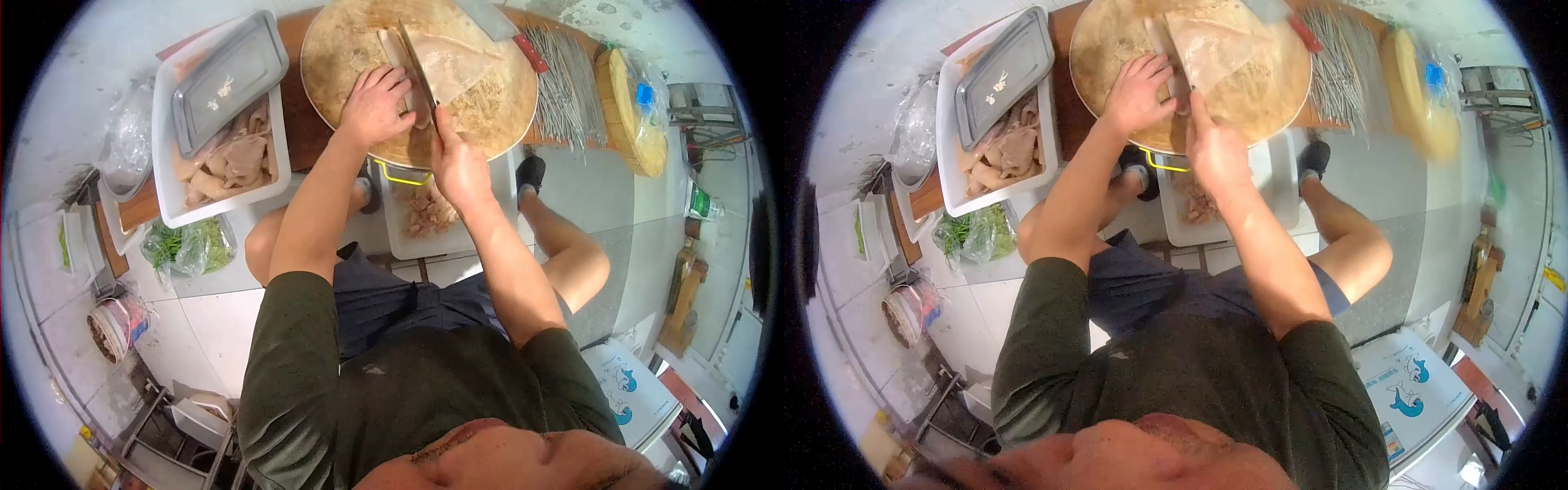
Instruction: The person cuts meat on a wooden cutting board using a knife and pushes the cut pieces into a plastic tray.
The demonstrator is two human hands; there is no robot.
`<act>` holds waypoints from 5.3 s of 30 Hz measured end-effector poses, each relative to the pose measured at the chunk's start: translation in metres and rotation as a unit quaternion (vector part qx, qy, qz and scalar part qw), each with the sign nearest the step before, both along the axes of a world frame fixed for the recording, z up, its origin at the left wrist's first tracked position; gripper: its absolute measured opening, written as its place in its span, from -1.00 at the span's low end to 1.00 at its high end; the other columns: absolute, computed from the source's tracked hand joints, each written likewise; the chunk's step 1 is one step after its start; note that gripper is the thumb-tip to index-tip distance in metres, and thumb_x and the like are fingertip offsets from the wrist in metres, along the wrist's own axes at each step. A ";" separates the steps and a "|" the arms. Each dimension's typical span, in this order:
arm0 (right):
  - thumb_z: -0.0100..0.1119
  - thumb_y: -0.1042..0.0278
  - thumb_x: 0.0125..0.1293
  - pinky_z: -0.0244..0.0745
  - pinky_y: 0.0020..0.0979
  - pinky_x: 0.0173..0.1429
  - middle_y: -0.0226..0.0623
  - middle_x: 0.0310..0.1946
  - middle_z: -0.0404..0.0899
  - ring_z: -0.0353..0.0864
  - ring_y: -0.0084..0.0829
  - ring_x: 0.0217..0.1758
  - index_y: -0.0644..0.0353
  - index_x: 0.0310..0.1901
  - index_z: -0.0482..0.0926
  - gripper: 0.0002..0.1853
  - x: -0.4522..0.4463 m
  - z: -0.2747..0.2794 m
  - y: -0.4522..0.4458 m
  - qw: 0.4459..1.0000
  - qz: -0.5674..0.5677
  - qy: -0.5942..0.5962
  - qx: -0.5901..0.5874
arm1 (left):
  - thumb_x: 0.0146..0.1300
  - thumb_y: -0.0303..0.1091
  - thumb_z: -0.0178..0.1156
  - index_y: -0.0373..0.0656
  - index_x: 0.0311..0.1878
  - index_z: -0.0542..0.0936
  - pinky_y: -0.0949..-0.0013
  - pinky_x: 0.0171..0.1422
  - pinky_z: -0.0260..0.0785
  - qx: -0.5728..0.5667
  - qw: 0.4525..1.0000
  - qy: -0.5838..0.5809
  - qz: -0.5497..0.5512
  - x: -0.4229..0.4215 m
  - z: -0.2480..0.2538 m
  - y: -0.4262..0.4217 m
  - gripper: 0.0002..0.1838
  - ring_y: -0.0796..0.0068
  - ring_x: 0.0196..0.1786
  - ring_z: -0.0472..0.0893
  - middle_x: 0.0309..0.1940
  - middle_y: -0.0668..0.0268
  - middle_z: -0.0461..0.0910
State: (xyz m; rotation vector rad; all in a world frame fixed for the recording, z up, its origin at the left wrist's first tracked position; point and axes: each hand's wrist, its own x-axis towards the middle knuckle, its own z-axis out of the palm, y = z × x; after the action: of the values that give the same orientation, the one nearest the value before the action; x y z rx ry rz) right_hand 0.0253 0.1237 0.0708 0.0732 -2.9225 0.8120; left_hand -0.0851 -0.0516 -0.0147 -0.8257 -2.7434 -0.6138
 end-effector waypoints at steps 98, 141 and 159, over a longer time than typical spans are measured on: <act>0.28 0.26 0.40 0.66 -0.10 -0.23 -0.23 -0.09 0.67 0.73 -0.06 -0.24 -0.33 0.42 0.49 -0.44 0.173 0.019 0.132 0.994 0.041 -0.037 0.091 | 0.18 -0.37 0.23 -0.18 -0.07 0.70 0.10 0.23 0.39 -0.003 0.991 0.132 -0.030 0.093 -0.004 0.074 -0.74 0.14 0.17 0.56 0.03 0.23 0.66; 0.20 0.37 0.37 0.68 -0.06 -0.26 -0.03 0.02 0.53 0.71 0.00 -0.27 -0.33 0.51 0.37 -0.32 0.183 -0.019 0.095 0.994 0.060 -0.049 0.073 | 0.22 -0.33 0.28 -0.15 -0.06 0.67 -0.19 0.54 0.06 -0.007 0.988 0.149 0.023 0.115 -0.006 0.037 -0.76 0.26 0.26 0.57 0.01 0.28 0.68; 0.19 0.45 0.33 0.70 -0.04 -0.09 0.02 0.15 0.51 0.70 0.04 -0.11 -0.33 0.49 0.41 -0.31 0.179 -0.035 0.090 0.991 0.035 -0.087 0.091 | 0.20 -0.40 0.29 -0.12 -0.05 0.71 0.05 0.51 0.23 0.026 0.987 0.158 0.012 0.115 -0.004 0.025 -0.77 0.36 0.21 0.64 0.08 0.35 0.72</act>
State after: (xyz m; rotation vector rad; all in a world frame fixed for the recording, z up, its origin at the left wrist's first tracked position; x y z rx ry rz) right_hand 0.2041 0.2139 0.0362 0.1269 -3.1702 0.5846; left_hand 0.0301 -0.0266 -0.0191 -0.8010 -2.4367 -0.4973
